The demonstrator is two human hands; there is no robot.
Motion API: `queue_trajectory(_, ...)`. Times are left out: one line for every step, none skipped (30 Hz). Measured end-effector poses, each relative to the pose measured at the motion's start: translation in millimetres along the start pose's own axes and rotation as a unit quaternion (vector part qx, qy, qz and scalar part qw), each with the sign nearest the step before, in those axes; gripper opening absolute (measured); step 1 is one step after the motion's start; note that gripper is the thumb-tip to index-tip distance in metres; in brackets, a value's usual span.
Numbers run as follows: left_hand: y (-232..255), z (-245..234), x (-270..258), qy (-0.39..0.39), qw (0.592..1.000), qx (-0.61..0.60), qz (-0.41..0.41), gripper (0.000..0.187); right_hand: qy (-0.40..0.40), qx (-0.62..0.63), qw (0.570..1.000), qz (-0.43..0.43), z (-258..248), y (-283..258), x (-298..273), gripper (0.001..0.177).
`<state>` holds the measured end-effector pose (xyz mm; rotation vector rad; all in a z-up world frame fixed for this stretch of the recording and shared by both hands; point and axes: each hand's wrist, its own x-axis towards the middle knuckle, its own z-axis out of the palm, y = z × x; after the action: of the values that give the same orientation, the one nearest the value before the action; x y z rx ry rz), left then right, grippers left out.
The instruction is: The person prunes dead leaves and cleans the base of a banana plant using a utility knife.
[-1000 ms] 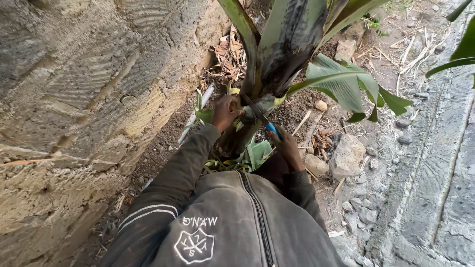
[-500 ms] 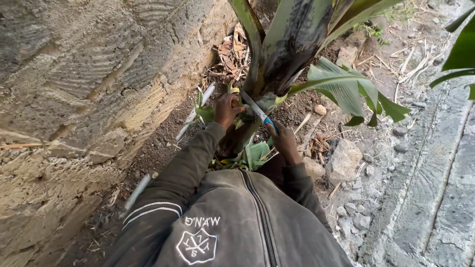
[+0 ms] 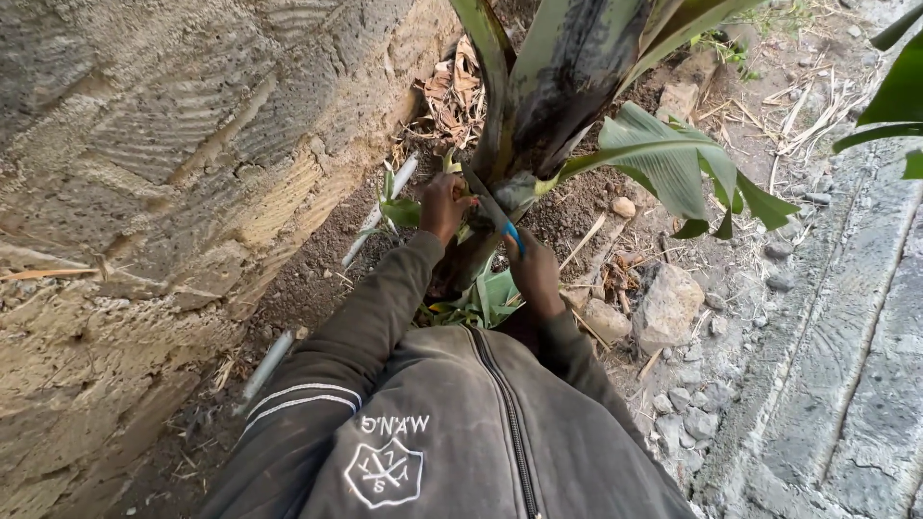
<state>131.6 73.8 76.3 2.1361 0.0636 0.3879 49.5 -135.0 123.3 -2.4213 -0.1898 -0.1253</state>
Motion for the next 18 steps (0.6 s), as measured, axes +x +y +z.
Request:
queue_trajectory(-0.4, 0.2, 1.3, -0.001, 1.000, 0.000, 0.001, 0.028, 0.001, 0.000, 1.000, 0.001, 2.7, 1.1, -0.4, 0.036)
queue_trajectory(-0.5, 0.4, 2.4, -0.005, 1.000, 0.003, 0.000, 0.027, 0.017, -0.025, 1.000, -0.003, 5.3, 2.2, -0.9, 0.035)
queue_trajectory(-0.8, 1.1, 2.3, -0.010, 1.000, 0.007, -0.002, 0.026, 0.032, -0.051, 0.998, -0.007, 7.9, 3.8, -2.7, 0.034)
queue_trajectory(-0.4, 0.5, 2.0, -0.011, 1.000, 0.007, -0.002, 0.026, 0.032, -0.050, 0.998, -0.005, 13.0, 0.4, -1.0, 0.034)
queue_trajectory(0.2, -1.1, 4.0, -0.014, 1.000, 0.004, -0.006, 0.025, 0.043, -0.061, 0.997, -0.013, 18.3, -3.9, 2.8, 0.033)
queue_trajectory(0.6, -2.8, 5.7, -0.017, 1.000, 0.001, -0.010, 0.025, 0.053, -0.072, 0.996, -0.021, 23.8, -8.2, 6.4, 0.032)
queue_trajectory(2.6, -2.7, 1.9, -0.019, 1.000, -0.001, -0.011, 0.025, 0.052, -0.074, 0.996, -0.019, 28.3, -12.1, 10.4, 0.032)
queue_trajectory(4.5, -2.7, -1.9, -0.010, 1.000, 0.005, -0.004, 0.025, 0.050, -0.085, 0.995, -0.020, 32.9, -16.1, 14.2, 0.033)
queue_trajectory(6.1, -5.5, -1.3, 0.002, 1.000, 0.013, 0.005, 0.024, 0.050, -0.095, 0.994, -0.025, 38.6, -22.2, 22.5, 0.033)
queue_trajectory(5.3, -5.7, -2.0, 0.003, 1.000, 0.013, 0.006, 0.024, 0.051, -0.095, 0.994, -0.026, 38.4, -22.7, 21.5, 0.033)
queue_trajectory(4.2, -6.9, -2.9, 0.001, 1.000, -0.001, 0.009, 0.025, 0.045, -0.097, 0.994, -0.024, 38.6, -24.1, 20.2, 0.033)
queue_trajectory(3.0, -8.1, -3.5, 0.000, 1.000, -0.014, 0.012, 0.025, 0.039, -0.098, 0.994, -0.021, 39.0, -25.6, 19.3, 0.033)
queue_trajectory(3.3, -7.9, -3.1, 0.002, 1.000, -0.015, 0.013, 0.025, 0.039, -0.099, 0.994, -0.023, 34.7, -24.7, 15.2, 0.033)
queue_trajectory(3.6, -7.6, -2.5, -0.001, 1.000, -0.018, 0.006, 0.024, 0.032, -0.088, 0.995, -0.019, 30.4, -23.5, 11.3, 0.034)
queue_trajectory(3.7, -7.4, -2.8, -0.006, 1.000, -0.021, -0.001, 0.023, 0.025, -0.078, 0.997, -0.012, 26.4, -22.7, 6.0, 0.034)
queue_trajectory(1.5, -5.7, -2.5, -0.007, 1.000, -0.021, 0.000, 0.023, 0.025, -0.078, 0.997, -0.012, 32.6, -19.8, 7.3, 0.034)
queue_trajectory(-0.7, -4.6, -0.7, -0.008, 1.000, -0.017, 0.003, 0.024, 0.039, -0.076, 0.996, -0.024, 38.8, -17.2, 10.4, 0.034)
queue_trajectory(-3.0, -3.2, 1.0, -0.010, 1.000, -0.013, 0.007, 0.025, 0.053, -0.074, 0.995, -0.037, 45.1, -14.3, 13.5, 0.035)
